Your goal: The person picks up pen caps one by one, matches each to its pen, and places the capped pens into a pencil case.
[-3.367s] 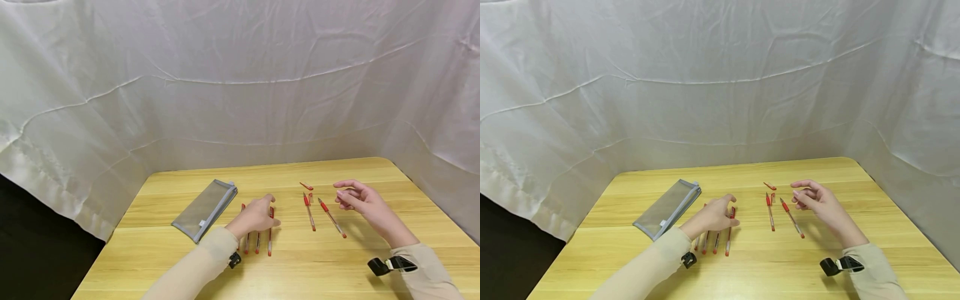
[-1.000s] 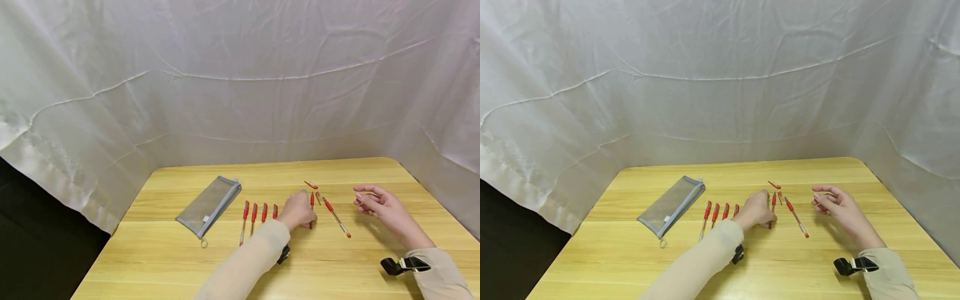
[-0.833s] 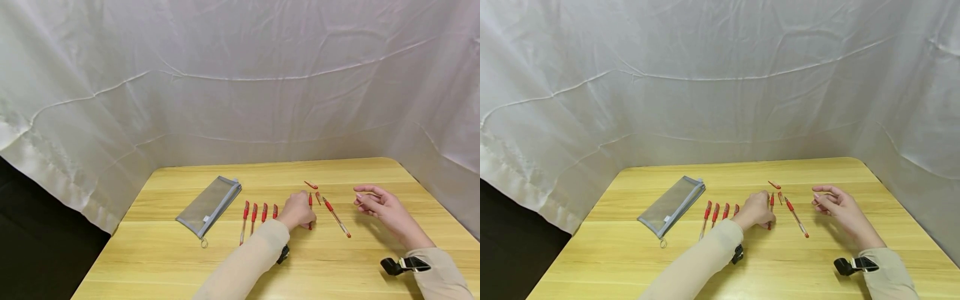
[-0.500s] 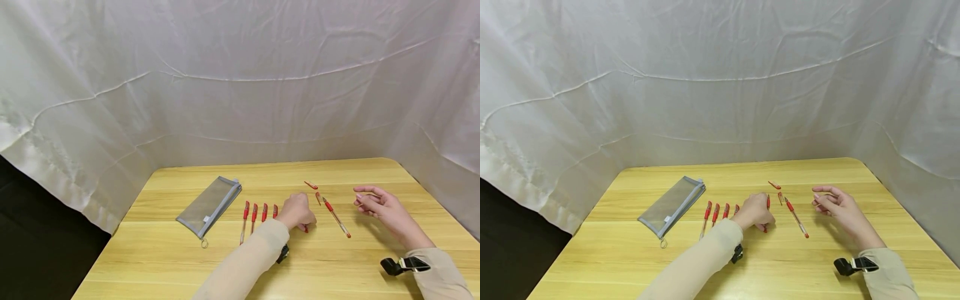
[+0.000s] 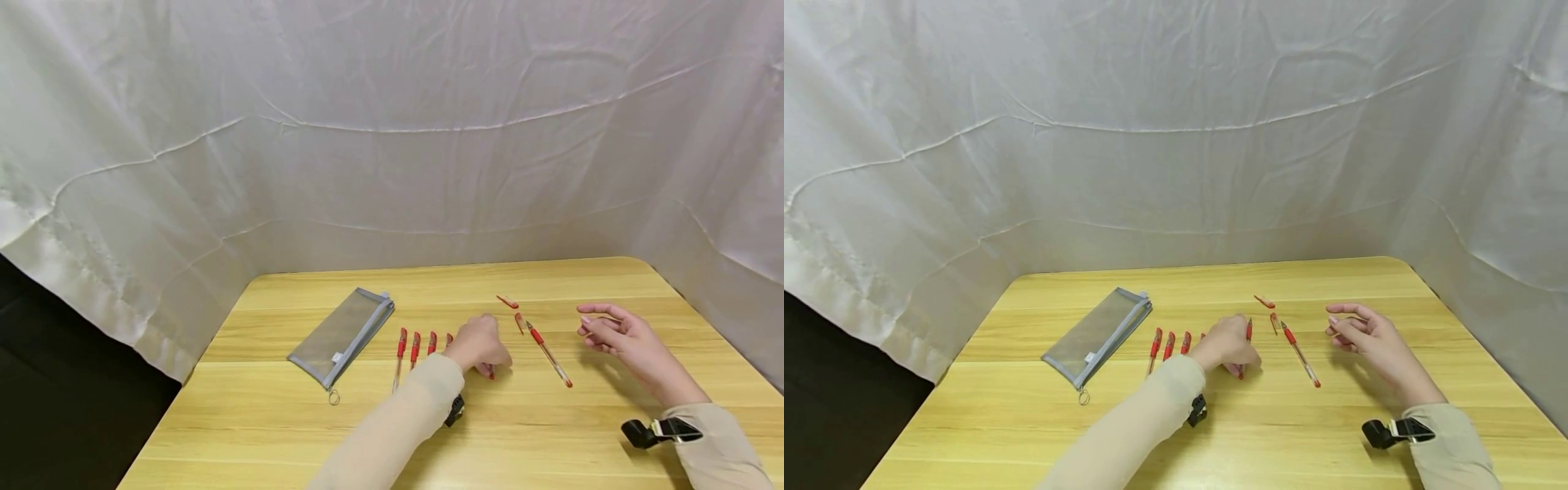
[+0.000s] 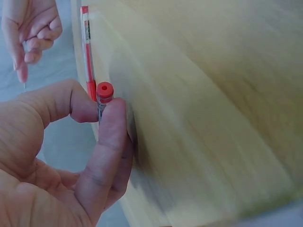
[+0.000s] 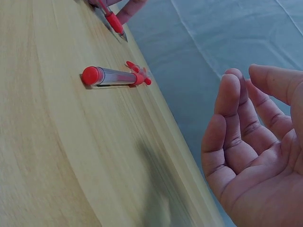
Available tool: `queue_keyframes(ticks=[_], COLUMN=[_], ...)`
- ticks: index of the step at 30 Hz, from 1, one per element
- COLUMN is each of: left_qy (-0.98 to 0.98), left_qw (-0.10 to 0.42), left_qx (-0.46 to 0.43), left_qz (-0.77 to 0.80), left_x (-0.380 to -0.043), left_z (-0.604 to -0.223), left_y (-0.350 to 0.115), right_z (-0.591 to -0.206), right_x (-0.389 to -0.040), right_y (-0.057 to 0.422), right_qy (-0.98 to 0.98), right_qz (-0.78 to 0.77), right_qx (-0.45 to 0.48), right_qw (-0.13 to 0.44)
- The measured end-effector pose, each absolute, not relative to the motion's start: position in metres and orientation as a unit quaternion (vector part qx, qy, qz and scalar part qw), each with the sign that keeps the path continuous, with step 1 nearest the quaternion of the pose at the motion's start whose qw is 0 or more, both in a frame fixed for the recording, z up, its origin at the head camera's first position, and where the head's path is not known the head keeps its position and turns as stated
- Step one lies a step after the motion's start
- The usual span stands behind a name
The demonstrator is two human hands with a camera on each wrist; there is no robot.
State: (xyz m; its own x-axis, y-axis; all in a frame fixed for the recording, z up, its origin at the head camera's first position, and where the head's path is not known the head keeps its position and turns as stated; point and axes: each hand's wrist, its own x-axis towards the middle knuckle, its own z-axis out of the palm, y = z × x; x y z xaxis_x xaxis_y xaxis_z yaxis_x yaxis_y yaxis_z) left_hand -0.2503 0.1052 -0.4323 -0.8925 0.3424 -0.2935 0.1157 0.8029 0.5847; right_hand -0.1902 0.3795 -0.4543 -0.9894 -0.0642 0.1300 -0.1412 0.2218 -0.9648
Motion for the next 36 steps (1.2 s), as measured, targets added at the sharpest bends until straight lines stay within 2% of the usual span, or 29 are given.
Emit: queue_keyframes(ticks=[9, 24, 36], left_qy=[0.891, 0.872, 0.852], left_qw=[0.227, 0.210, 0.212], left_qx=[0.123, 0.201, 0.235], left_qz=[0.373, 0.394, 0.418], left_x=[-0.254, -0.252, -0.251], left_z=[-0.431, -0.421, -0.418], left_y=[0.087, 0.063, 0.046], right_z=[-0.454, -0.452, -0.444], right_x=[-0.190, -0.197, -0.222], right_y=[0.381, 0.382, 0.376], right_qy=[-0.777, -0.796, -0.845], right_qz=[0.626, 0.603, 0.534], right_qx=[0.063, 0.057, 0.033], right_qw=[0.029, 0.022, -0.010])
